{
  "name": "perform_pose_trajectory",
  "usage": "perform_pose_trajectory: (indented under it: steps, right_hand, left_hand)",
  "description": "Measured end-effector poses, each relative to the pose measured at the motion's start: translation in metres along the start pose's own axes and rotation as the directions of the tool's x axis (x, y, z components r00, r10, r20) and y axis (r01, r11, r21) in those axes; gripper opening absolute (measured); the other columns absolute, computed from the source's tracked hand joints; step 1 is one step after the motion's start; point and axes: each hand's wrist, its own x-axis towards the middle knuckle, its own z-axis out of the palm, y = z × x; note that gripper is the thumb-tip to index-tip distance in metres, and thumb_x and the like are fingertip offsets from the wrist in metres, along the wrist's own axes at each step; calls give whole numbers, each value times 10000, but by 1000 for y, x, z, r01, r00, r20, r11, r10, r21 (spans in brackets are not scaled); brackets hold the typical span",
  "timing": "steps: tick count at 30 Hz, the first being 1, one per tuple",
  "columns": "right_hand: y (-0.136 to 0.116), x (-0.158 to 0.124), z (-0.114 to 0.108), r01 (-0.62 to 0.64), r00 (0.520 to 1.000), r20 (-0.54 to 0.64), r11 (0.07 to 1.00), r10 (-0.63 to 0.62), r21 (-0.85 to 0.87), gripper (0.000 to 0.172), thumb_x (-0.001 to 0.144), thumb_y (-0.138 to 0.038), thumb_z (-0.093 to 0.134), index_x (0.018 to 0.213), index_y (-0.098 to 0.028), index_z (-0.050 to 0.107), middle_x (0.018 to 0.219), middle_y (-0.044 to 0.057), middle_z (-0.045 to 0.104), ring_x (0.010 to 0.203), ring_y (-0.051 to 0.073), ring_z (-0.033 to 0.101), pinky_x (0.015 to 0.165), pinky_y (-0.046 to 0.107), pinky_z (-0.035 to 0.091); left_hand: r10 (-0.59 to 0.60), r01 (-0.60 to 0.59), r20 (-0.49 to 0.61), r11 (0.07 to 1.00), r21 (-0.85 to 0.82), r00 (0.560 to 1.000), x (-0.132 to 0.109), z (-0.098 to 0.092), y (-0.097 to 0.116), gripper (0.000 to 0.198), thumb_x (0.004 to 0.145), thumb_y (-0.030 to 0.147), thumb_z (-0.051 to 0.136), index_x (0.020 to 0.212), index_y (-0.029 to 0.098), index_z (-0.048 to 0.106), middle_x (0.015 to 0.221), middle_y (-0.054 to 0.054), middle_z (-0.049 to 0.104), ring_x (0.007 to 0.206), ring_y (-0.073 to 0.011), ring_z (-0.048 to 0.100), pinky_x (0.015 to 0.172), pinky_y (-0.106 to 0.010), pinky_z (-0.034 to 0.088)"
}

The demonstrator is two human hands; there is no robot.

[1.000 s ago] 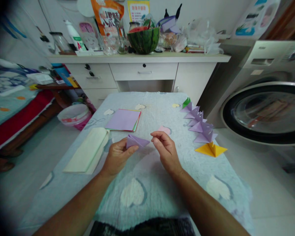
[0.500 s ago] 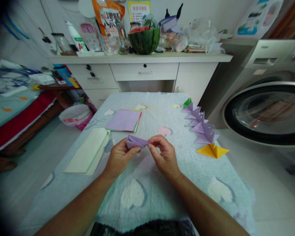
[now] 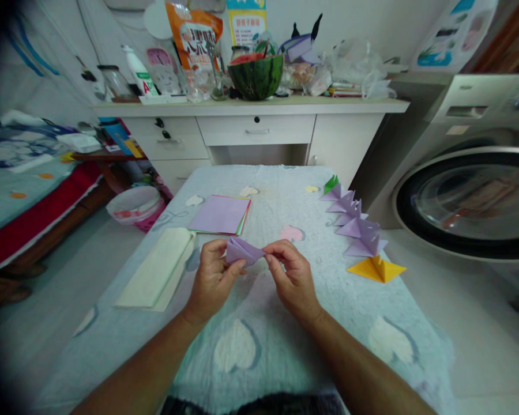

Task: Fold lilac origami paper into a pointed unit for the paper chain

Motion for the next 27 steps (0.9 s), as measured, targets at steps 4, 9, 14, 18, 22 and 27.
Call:
perform_pose_trajectory:
  steps: [4,9,14,18,22,27]
  right_hand:
    - [2,-1,1,-26,1000,-14,1000,26,15,79,908,-241,587,950,-249,653,834,-4,582,740,125,555,679,264,454]
    - [3,-1,2,-38,999,-13,999,38,14,79,903,-259,593,951,-249,654,824,0,582,710,128,551,651,267,460]
    - [2,0,2,-27,999,-19,1000,27,9,73,901,-258,591,935,-243,654,836,5,575,713,130,550,645,266,460]
    - [3,1,1,-31,999,-17,999,31,12,63,900,-252,591,928,-238,647,824,2,570,712,129,547,638,261,454]
    - [4,1,0,-42,999,-25,999,43,21,60,900,-252,592,930,-236,642,830,3,570,715,129,545,630,259,450]
    - [4,1,0,-51,998,-40,998,53,45,71,897,-266,593,935,-232,643,820,4,571,709,130,543,623,260,456]
  left_hand:
    - [40,-39,-56,999,11,998,-1,1,-1,461,850,204,632,1222,276,368,1264,-48,487,895,-110,638,708,-244,585]
    - [-10,10,6,999,40,1000,0,-1,0,402,868,210,609,1204,263,396,1167,-27,530,770,-88,653,654,-224,574]
    - [-15,15,7,999,31,1000,0,-1,1,343,859,206,618,1128,249,411,1157,-30,542,771,-95,668,658,-221,559]
    - [-12,11,4,1000,26,1000,1,-1,5,300,840,185,637,1052,232,430,986,8,600,790,-105,670,709,-220,541]
    - [-8,9,-10,998,65,1000,2,-2,8,282,832,186,648,1034,221,453,880,24,618,789,-111,668,703,-208,530]
    - [23,-28,46,994,105,999,3,-4,7,301,861,181,617,1134,219,495,981,-24,674,871,-134,690,767,-238,545]
